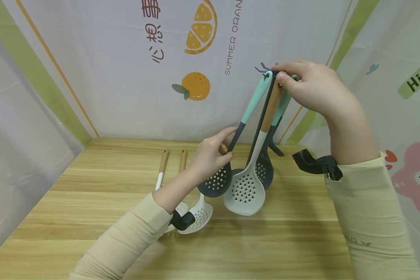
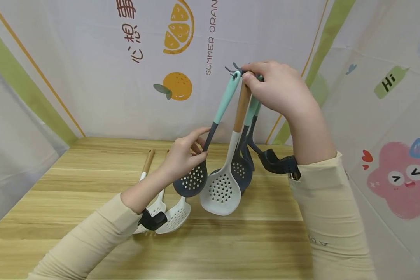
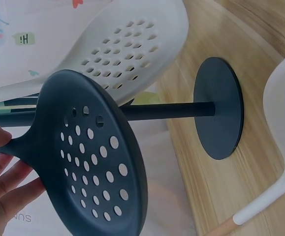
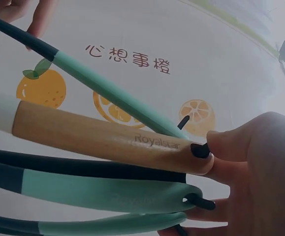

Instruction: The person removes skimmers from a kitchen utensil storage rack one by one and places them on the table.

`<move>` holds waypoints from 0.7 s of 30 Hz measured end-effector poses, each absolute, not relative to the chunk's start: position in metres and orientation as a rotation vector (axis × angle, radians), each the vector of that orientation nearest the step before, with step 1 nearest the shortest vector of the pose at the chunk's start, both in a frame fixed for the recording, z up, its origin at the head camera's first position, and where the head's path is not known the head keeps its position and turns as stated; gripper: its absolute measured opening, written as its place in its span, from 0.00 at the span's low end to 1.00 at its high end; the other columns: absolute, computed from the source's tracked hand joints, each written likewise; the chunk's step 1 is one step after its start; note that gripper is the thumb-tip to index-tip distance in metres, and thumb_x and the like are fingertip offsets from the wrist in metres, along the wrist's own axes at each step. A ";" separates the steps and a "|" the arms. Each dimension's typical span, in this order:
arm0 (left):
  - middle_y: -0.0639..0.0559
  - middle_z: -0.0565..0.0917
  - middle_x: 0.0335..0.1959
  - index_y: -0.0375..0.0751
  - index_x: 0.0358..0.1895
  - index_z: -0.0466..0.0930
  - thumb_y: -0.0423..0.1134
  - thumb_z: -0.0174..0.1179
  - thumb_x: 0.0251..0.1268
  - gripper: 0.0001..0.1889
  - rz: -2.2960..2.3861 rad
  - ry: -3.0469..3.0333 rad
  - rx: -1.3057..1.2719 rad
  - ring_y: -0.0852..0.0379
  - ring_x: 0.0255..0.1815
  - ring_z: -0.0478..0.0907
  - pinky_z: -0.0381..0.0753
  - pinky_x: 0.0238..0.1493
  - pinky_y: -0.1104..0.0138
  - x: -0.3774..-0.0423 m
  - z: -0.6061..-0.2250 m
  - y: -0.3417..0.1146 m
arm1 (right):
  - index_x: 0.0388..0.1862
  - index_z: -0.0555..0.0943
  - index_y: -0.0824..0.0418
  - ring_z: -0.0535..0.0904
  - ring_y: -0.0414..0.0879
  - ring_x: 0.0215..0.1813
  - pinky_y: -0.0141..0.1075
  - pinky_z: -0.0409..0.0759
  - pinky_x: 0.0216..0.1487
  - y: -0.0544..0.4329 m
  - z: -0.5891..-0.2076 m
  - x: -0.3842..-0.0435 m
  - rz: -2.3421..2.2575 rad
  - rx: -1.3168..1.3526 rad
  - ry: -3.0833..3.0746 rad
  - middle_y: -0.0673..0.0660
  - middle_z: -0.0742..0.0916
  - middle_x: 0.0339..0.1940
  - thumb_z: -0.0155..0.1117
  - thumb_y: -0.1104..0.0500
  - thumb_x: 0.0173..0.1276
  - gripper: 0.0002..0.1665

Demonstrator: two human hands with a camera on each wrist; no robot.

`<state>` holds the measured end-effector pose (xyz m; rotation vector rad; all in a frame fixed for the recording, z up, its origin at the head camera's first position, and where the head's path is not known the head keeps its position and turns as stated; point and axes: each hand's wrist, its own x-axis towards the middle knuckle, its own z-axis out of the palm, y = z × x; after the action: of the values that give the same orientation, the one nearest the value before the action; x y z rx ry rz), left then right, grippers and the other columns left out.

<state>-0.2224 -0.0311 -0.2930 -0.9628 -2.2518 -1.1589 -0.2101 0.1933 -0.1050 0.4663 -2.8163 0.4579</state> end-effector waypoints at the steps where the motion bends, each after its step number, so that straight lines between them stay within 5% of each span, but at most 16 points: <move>1: 0.52 0.80 0.32 0.42 0.65 0.69 0.22 0.61 0.53 0.33 -1.159 -2.253 -0.965 0.61 0.24 0.76 0.76 0.29 0.72 -0.222 -0.293 -0.031 | 0.73 0.65 0.48 0.53 0.60 0.74 0.62 0.52 0.66 0.193 -0.105 -0.210 0.450 0.464 -2.818 0.58 0.66 0.73 0.38 0.44 0.76 0.29; 21: 0.48 0.80 0.32 0.40 0.63 0.69 0.21 0.62 0.53 0.31 -1.208 -2.148 -0.979 0.58 0.24 0.78 0.79 0.29 0.71 -0.223 -0.290 -0.034 | 0.74 0.63 0.46 0.56 0.63 0.72 0.63 0.54 0.64 0.191 -0.106 -0.210 0.372 0.419 -2.824 0.57 0.65 0.73 0.36 0.42 0.77 0.30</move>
<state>-0.2225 -0.0342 -0.2898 -0.9788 -2.1477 -1.2082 -0.2098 0.1907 -0.1056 0.4190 -2.8240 0.3715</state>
